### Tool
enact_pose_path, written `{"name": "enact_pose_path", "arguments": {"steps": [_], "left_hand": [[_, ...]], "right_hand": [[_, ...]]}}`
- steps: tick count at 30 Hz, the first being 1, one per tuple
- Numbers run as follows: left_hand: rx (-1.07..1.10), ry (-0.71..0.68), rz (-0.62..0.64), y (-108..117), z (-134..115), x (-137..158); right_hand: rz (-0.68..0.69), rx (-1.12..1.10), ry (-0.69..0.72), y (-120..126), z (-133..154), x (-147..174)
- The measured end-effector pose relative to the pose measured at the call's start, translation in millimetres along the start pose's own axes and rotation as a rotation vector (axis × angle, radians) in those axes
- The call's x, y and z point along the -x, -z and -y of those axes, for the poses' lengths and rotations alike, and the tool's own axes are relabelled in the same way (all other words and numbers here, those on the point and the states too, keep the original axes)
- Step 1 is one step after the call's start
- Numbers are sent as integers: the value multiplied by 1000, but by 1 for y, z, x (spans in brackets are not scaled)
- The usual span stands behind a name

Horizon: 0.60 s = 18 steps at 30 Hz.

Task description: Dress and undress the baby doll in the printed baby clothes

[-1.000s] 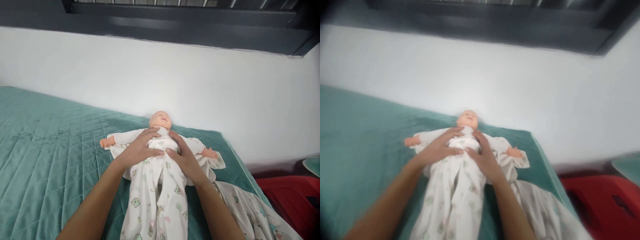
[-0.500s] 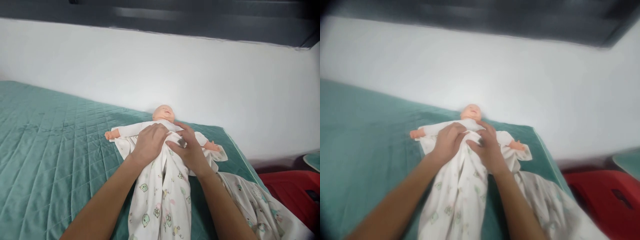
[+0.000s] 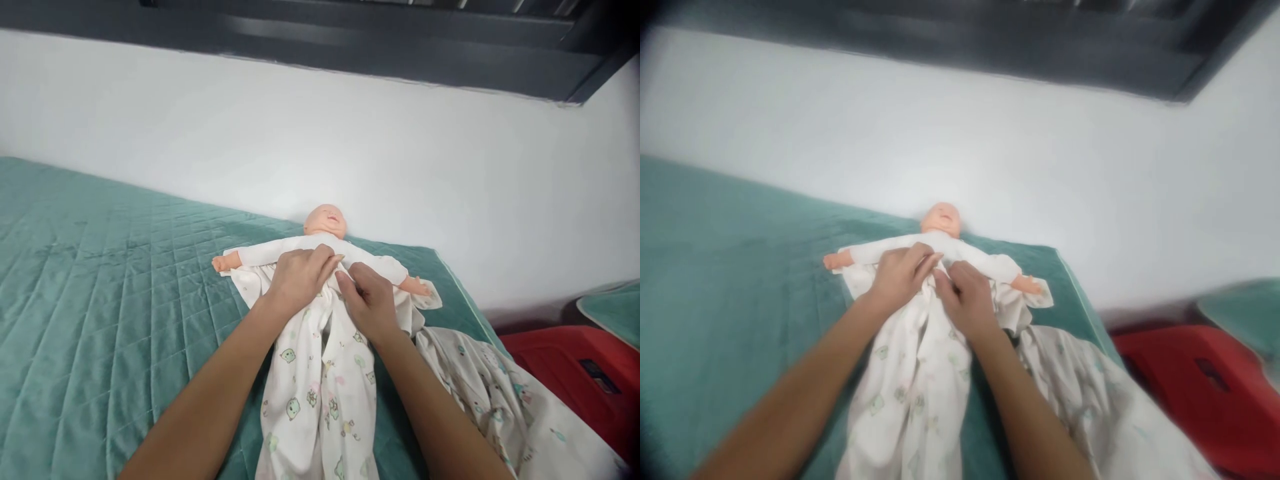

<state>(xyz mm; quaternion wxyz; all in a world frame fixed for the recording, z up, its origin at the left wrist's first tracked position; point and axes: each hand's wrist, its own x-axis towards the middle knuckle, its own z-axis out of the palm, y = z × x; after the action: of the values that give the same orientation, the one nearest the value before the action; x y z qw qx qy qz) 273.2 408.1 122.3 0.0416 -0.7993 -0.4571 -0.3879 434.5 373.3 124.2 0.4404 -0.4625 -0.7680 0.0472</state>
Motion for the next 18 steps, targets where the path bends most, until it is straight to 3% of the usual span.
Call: {"name": "enact_pose_path", "arguments": {"steps": [4,9,14,18], "left_hand": [[-4,87,-1,3,1,6],[221,252,0,18,0,44],[277,404,52,39,-4,92],[273,359,48,43,-4,108]], "right_hand": [[108,57,-63,2,2,-1],[206,138,-11,4,0,2],[191,163,84,2,-7,7],[104,213,142,1,-9,13]]}}
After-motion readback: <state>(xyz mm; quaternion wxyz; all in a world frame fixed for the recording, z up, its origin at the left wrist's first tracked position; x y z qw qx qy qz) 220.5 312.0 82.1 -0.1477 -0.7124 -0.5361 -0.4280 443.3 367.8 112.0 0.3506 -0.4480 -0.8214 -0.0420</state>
